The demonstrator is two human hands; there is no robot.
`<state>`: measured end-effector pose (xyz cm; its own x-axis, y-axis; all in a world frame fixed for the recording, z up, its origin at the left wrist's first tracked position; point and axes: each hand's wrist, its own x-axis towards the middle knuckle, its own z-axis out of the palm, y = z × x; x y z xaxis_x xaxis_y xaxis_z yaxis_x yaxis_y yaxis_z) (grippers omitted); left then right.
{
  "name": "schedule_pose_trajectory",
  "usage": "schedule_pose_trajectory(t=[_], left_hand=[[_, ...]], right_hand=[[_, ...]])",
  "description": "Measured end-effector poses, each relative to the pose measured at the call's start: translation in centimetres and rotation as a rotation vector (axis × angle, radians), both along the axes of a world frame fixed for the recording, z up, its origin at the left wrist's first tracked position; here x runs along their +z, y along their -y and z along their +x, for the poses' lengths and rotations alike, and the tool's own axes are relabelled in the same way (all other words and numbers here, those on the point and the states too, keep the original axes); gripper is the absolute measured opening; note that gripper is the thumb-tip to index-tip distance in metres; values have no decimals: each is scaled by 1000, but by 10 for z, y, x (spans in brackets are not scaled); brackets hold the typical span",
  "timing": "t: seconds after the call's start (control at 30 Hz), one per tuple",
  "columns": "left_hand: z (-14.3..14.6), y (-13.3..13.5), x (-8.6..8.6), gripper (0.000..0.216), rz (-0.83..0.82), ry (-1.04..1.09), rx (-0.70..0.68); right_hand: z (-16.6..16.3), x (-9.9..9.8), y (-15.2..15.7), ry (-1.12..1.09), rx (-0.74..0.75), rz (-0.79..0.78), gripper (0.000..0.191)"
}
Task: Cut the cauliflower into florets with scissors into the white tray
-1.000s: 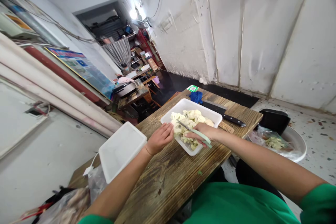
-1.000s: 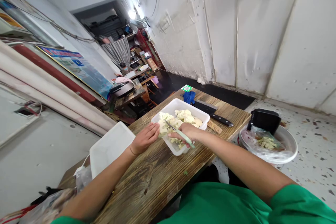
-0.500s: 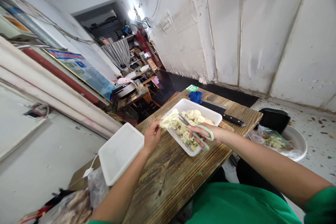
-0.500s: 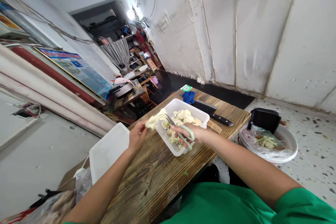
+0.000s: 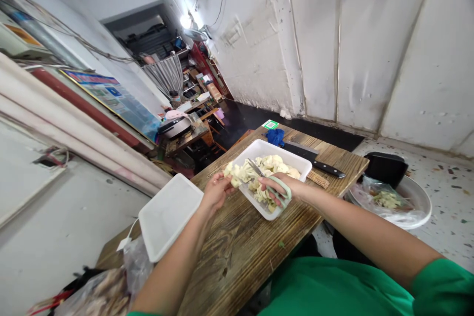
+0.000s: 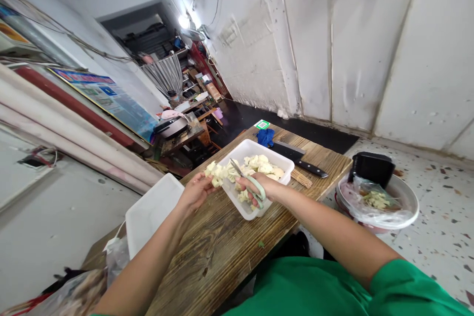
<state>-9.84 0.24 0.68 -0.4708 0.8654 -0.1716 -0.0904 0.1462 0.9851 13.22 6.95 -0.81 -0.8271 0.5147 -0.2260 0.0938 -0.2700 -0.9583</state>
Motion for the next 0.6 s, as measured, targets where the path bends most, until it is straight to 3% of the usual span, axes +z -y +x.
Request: schedule_pose_trajectory(t=[0.17, 0.37, 0.6], left_hand=[[4, 1, -3, 34, 2, 126, -18], [1, -6, 5, 14, 72, 218, 25], [-10, -13, 16, 5, 73, 265, 124]], right_hand=[[-5, -9, -6, -68, 0, 0, 53], [-4, -17, -16, 77, -45, -134, 51], [9, -9, -22, -52, -60, -119, 49]])
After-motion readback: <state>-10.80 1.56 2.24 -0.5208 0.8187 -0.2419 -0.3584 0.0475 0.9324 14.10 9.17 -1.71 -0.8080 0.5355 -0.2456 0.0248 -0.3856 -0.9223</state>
